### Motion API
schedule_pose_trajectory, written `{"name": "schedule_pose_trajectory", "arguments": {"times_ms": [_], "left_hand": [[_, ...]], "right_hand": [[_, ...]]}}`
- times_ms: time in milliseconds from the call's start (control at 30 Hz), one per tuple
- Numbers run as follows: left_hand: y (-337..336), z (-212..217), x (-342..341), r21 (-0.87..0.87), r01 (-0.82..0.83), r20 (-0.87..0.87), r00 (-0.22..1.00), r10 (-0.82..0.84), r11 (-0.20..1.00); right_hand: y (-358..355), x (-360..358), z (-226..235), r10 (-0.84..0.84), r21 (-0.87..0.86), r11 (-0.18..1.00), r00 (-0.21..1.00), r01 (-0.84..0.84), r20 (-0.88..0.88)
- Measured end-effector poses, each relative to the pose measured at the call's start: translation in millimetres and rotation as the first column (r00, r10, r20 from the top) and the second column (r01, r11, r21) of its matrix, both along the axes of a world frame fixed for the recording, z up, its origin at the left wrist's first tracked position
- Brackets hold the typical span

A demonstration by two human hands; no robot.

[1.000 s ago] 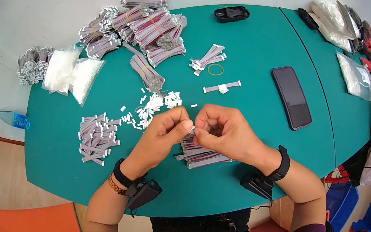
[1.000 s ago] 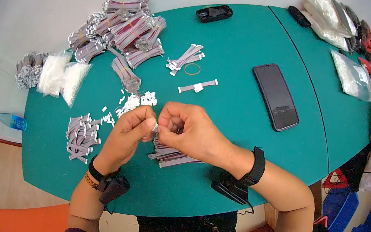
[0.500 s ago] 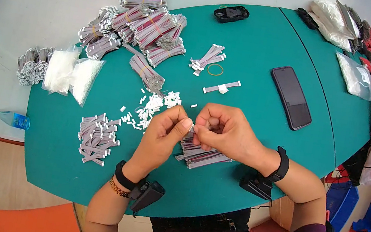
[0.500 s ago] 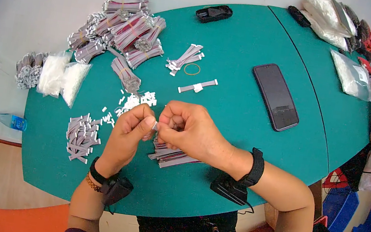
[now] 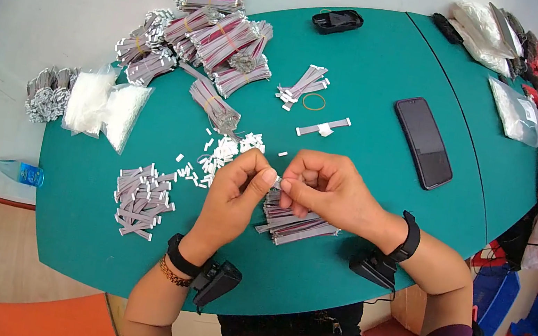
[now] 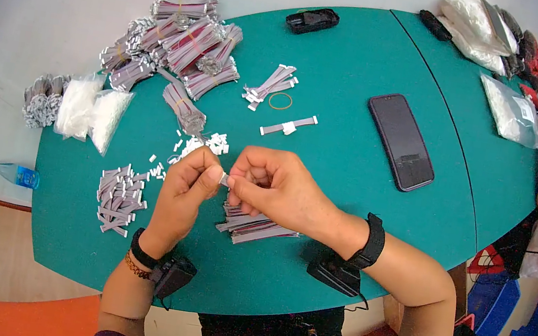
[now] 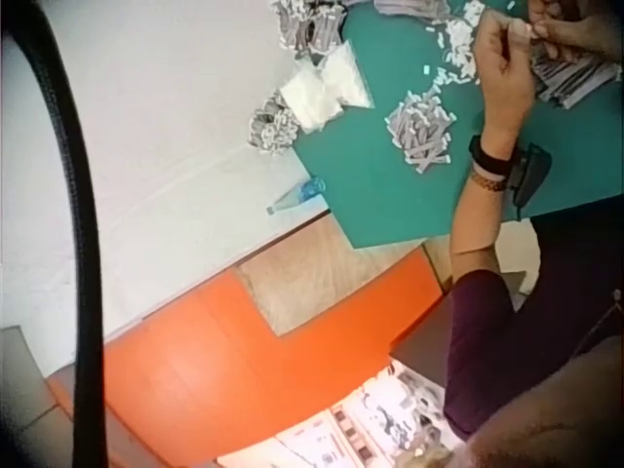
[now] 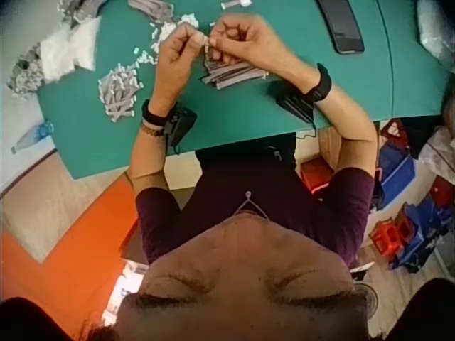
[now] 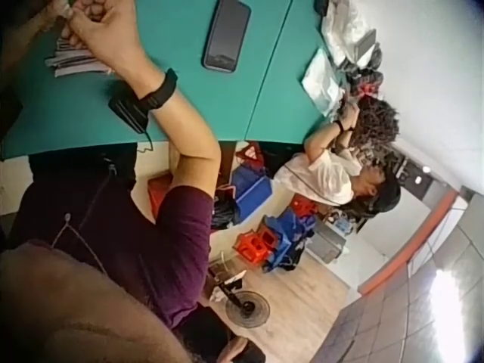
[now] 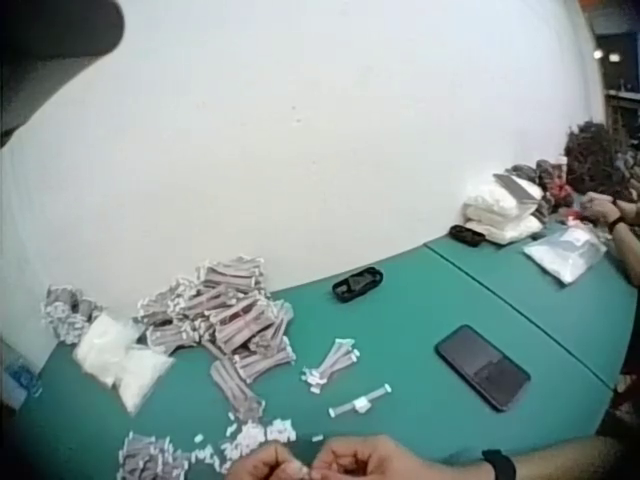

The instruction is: The person picks up a ribbon cable and a connector by hand, fits the connector onto the end of the cable, and places the assembled unit onto a stack.

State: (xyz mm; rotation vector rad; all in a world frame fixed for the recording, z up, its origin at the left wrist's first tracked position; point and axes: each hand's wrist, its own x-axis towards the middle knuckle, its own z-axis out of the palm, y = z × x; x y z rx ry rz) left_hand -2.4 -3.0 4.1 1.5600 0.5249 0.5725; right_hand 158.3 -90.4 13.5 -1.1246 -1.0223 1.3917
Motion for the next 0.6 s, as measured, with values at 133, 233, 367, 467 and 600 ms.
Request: {"name": "schedule_pose_trajectory", "arguments": {"times_ms": [133, 233, 367, 467, 600], "left_hand": [[-0.3, 0.5, -0.5, 0.044, 0.007, -0.034, 0.999, -0.006, 0.999], [-2.4, -0.9, 0.9, 0.07, 0.002, -0.018, 1.0, 0.0, 0.998], [-4.8, -0.1, 2.9, 0.096, -0.008, -0.003, 1.0, 0.008, 0.995], [-4.9, 0.2, 3.2, 0.104, -0.016, -0.006, 1.0, 0.017, 0.994], [-1.2, 0.7, 1.6, 0.047, -0.022, -0.014, 1.0, 0.023, 0.999]], "right_hand": [[-0.6, -1.2, -1.9, -0.002, 0.032, 0.999, 1.0, 0.002, -0.009], [-2.0, -2.7, -2.3, -0.008, 0.044, 0.999, 1.0, 0.008, 0.001], [-2.9, -3.4, -3.0, -0.018, 0.061, 0.998, 0.999, 0.016, 0.026], [-2.4, -4.1, -2.3, -0.027, 0.059, 0.998, 0.999, 0.026, 0.021], [-0.1, -1.0, 0.0, -0.026, 0.038, 0.999, 0.999, 0.025, 0.031]]}}
